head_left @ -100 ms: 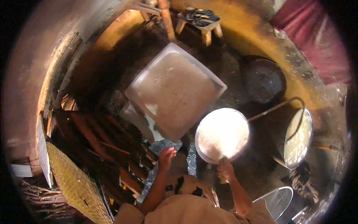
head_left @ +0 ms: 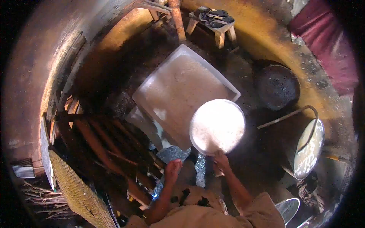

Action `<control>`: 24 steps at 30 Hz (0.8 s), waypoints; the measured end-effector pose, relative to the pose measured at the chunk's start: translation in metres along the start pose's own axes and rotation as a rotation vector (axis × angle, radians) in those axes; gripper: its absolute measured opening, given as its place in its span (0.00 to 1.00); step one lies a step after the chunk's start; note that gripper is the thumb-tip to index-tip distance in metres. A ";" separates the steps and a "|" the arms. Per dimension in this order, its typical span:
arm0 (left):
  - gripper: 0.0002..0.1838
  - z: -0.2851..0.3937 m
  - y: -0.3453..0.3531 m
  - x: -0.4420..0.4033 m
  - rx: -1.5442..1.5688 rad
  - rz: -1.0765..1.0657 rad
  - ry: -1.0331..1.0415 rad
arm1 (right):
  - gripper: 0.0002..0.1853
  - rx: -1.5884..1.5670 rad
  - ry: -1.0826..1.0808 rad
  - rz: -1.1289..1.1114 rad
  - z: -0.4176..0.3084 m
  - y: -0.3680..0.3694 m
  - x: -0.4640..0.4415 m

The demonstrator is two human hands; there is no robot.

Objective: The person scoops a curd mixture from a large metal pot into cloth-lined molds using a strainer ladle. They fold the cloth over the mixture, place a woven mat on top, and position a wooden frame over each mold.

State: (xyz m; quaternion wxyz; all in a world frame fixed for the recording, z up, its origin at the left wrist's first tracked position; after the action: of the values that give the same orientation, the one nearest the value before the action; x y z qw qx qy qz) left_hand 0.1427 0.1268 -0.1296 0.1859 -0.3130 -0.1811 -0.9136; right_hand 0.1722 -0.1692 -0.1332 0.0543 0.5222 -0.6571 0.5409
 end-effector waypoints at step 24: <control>0.11 0.015 -0.024 0.006 -0.411 -0.117 0.158 | 0.23 -1.401 1.053 0.726 0.058 -0.081 -0.278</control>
State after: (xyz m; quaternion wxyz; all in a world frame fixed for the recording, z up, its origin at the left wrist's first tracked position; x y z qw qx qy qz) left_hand 0.1349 0.1529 -0.1194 0.0787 -0.2608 0.0060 -0.9622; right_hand 0.3859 -0.0285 -0.2813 0.4732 -0.1767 -0.8455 0.1732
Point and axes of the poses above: each hand's wrist, its own x-axis away from the middle knuckle, its own y-axis out of the palm, z = x × y, the point moved 10 cm from there along -x, towards the middle knuckle, and after that the axes turned 10 degrees about -z, right-handed, at the moved point
